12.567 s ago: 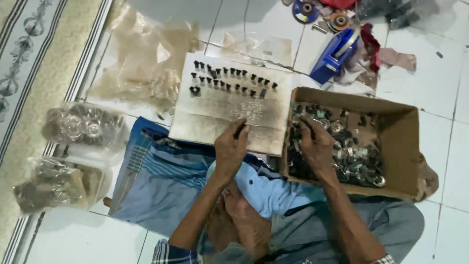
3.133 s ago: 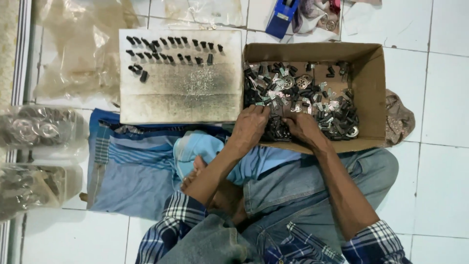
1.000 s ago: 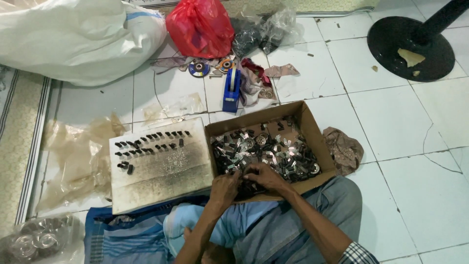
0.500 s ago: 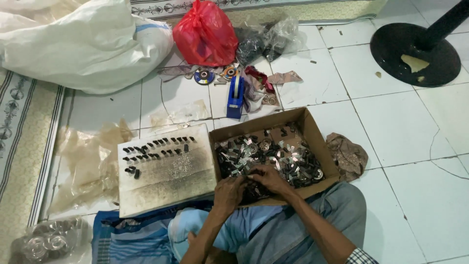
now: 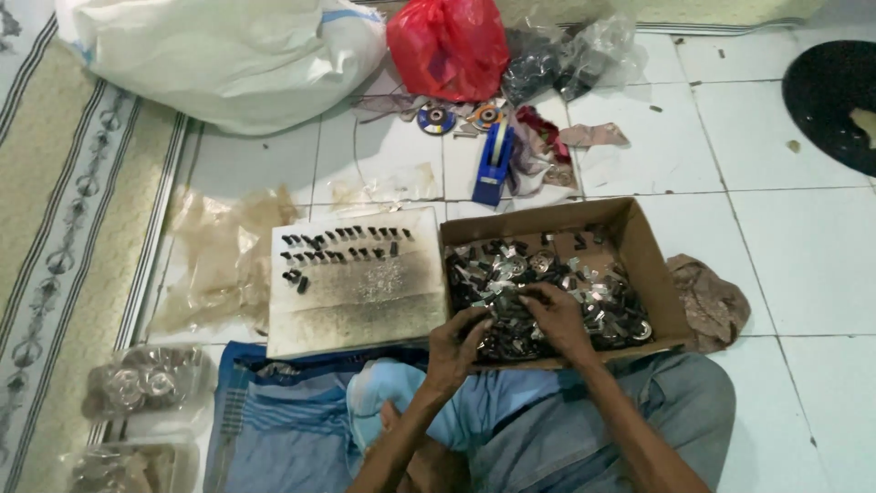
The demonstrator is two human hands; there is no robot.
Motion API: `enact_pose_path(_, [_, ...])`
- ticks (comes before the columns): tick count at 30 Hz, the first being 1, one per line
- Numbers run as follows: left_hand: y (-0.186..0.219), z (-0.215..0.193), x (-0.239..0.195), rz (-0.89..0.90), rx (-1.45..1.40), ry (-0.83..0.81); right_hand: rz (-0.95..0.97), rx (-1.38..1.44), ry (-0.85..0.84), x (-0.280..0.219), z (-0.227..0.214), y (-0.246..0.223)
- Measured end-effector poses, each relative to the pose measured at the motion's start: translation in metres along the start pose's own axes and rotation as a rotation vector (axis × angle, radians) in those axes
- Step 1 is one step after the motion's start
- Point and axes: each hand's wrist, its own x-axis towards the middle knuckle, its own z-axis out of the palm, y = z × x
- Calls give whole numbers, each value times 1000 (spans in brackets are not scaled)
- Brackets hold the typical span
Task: The person is picking up small metal components from a cardboard box and arranging them in neat rows on a white board.
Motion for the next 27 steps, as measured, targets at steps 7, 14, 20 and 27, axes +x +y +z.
enact_pose_path(7, [22,-6,-4,-185,-327,140,50,169,89,-49,27,-101])
enact_pose_path(14, [52,-18,-12,-177,-438,159,-78,223,181,-74,47,-150])
enact_pose_path(20, [67,-23,-19,-103,-371,76,-132,196,187,-78,43,-161])
enact_pose_path(27, [97,-20,-21,-72,-222,29,-170,245,182,-82,38,-152])
